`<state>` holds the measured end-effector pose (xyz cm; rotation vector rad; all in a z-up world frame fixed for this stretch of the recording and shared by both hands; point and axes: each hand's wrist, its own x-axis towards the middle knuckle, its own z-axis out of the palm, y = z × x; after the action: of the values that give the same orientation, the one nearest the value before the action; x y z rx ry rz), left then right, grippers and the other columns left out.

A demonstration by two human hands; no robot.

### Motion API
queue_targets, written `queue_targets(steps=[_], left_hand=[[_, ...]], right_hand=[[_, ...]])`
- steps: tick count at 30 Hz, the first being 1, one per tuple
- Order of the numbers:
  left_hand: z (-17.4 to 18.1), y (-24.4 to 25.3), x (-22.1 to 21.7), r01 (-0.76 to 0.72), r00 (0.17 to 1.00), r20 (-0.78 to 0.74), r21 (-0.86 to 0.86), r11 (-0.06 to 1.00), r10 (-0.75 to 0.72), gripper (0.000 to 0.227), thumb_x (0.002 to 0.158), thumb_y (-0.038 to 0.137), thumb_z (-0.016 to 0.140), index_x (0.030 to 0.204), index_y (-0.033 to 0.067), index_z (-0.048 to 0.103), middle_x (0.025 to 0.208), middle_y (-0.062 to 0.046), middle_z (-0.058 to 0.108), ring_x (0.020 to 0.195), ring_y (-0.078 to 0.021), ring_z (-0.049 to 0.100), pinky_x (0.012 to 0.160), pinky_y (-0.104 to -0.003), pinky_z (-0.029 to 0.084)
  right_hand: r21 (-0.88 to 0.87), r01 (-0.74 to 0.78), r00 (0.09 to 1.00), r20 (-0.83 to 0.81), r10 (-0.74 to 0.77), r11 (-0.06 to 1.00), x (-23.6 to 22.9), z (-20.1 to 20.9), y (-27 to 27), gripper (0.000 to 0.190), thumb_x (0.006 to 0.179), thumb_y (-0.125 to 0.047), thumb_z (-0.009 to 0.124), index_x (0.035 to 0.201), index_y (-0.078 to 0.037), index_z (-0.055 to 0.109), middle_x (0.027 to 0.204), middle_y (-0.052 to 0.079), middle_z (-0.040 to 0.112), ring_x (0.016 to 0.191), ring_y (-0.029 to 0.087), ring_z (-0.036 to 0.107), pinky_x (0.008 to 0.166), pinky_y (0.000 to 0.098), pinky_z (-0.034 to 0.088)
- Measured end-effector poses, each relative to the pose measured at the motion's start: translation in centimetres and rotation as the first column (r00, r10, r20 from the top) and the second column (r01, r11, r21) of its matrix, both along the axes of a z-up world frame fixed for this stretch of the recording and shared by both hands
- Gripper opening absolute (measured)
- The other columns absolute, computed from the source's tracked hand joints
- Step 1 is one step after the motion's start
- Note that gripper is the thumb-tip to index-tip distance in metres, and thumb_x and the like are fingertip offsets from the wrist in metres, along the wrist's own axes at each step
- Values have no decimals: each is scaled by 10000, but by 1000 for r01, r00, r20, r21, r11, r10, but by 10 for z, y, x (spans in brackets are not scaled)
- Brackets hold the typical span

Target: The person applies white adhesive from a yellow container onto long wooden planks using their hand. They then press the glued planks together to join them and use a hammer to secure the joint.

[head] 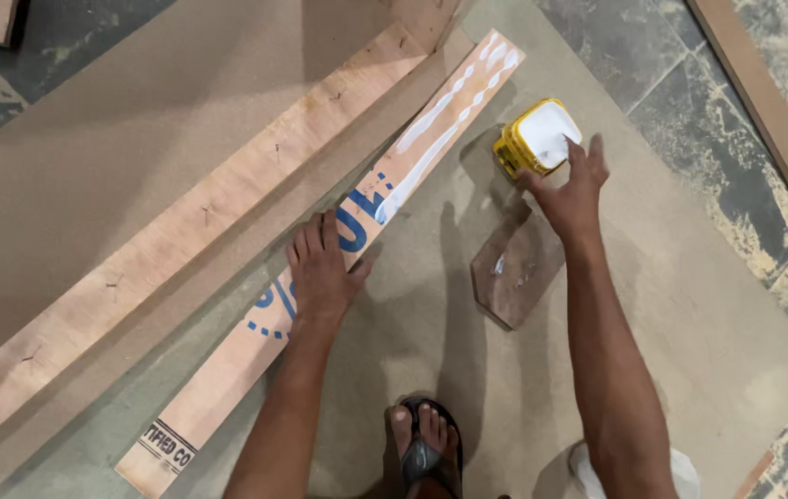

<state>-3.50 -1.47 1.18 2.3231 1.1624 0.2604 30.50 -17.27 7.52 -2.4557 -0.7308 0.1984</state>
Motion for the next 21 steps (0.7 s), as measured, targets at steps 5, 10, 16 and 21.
queue_targets(steps=[5, 10, 16, 21], left_hand=[[37, 26, -16, 225, 974, -20, 93, 970, -224, 1038, 662, 428, 863, 1495, 34, 386, 1472, -178, 427, 1357, -355, 393, 1143, -522, 280], [115, 116, -29, 533, 843, -198, 190, 824, -500, 861, 708, 435, 810, 1390, 15, 494, 1407, -206, 485, 1305, -359, 440, 1061, -489, 350], [165, 150, -62, 688, 683, -412, 87, 720, -603, 576, 837, 439, 727, 1242, 48, 604, 1192, -159, 635, 1180, -323, 568, 1003, -467, 425], [104, 88, -126, 310, 947, 71, 71, 948, -315, 749, 822, 449, 766, 1408, 39, 544, 1334, -216, 575, 1200, -397, 545, 1005, -507, 458]], right_hand=[[407, 131, 954, -300, -3, 904, 0, -45, -20, 864, 861, -159, 793, 1577, 21, 344, 1715, 266, 312, 1576, 301, 329, 1297, 487, 285], [71, -74, 993, -92, 80, 995, -31, -39, -34, 744, 812, -112, 713, 1518, -68, 481, 1673, 296, 116, 1529, 463, 184, 1209, 546, 275], [-296, -530, 813, 88, 575, 795, -57, 69, -7, 713, 743, -46, 687, 1442, -41, 546, 1644, 333, 165, 1451, 571, 253, 1177, 589, 311], [-373, -711, 646, -13, 763, 595, -73, 99, 58, 760, 667, 1, 630, 1422, -22, 552, 1613, 353, 270, 1430, 554, 335, 1180, 568, 344]])
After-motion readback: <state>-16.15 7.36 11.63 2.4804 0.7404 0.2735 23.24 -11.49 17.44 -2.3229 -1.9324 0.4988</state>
